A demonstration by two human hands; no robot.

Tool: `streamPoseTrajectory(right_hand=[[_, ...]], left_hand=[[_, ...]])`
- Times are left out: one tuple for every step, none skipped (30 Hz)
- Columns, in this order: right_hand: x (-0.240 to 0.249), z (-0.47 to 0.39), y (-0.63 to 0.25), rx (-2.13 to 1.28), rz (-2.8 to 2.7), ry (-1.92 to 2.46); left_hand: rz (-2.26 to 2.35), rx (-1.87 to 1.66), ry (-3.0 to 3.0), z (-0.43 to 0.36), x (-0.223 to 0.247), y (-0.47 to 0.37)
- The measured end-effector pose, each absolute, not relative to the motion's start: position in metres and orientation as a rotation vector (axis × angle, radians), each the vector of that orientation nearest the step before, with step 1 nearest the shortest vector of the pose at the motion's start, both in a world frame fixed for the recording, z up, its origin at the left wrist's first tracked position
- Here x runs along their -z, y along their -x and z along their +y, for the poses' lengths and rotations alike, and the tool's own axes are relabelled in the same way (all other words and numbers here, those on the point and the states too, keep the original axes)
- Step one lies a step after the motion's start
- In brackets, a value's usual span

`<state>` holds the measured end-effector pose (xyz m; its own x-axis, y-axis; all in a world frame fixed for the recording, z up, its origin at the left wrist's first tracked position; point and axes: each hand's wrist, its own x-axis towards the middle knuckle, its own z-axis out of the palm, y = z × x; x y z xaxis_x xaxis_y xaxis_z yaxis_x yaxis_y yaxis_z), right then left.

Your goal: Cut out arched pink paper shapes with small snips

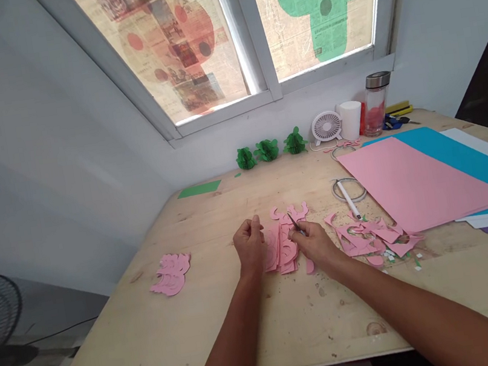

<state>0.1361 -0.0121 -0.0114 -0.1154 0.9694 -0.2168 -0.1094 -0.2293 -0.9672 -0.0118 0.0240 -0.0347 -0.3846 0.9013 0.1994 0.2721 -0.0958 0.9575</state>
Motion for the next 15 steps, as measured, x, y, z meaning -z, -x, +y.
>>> streamPoseTrajectory(right_hand=[[0.011, -0.012, -0.136, -1.504, -1.081, 1.227], [0.011, -0.012, -0.136, -1.501, -1.086, 1.229], [0.012, -0.012, -0.136, -1.498, -1.093, 1.229], [0.012, -0.012, -0.136, -1.492, -1.101, 1.228], [0.013, -0.012, -0.136, -1.487, -1.109, 1.227], [0.013, -0.012, -0.136, -1.479, -1.116, 1.228], [0.014, -0.012, -0.136, -1.47, -1.122, 1.228], [0.015, -0.011, -0.136, -1.464, -1.126, 1.227], [0.016, -0.011, -0.136, -1.462, -1.129, 1.226], [0.017, -0.01, -0.136, -1.461, -1.13, 1.227], [0.018, -0.01, -0.136, -1.462, -1.131, 1.225], [0.019, -0.01, -0.136, -1.462, -1.131, 1.224], [0.02, -0.009, -0.136, -1.462, -1.133, 1.221], [0.022, -0.008, -0.136, -1.457, -1.134, 1.219], [0.023, -0.008, -0.136, -1.45, -1.139, 1.22]], left_hand=[[1.648, -1.52, -1.277, 0.025, 0.035, 0.012], [1.654, -1.527, -1.268, 0.025, 0.036, 0.012], [1.661, -1.532, -1.26, 0.026, 0.036, 0.013], [1.666, -1.537, -1.253, 0.026, 0.036, 0.013], [1.67, -1.541, -1.247, 0.026, 0.037, 0.013], [1.672, -1.545, -1.243, 0.027, 0.037, 0.013], [1.672, -1.547, -1.24, 0.027, 0.038, 0.013], [1.67, -1.549, -1.237, 0.027, 0.038, 0.013], [1.667, -1.551, -1.232, 0.028, 0.039, 0.012], [1.662, -1.553, -1.226, 0.028, 0.04, 0.012], [1.655, -1.555, -1.219, 0.028, 0.04, 0.012], [1.647, -1.556, -1.211, 0.029, 0.041, 0.012], [1.637, -1.556, -1.201, 0.029, 0.041, 0.012], [1.627, -1.558, -1.19, 0.029, 0.042, 0.012], [1.612, -1.562, -1.179, 0.029, 0.042, 0.012]])
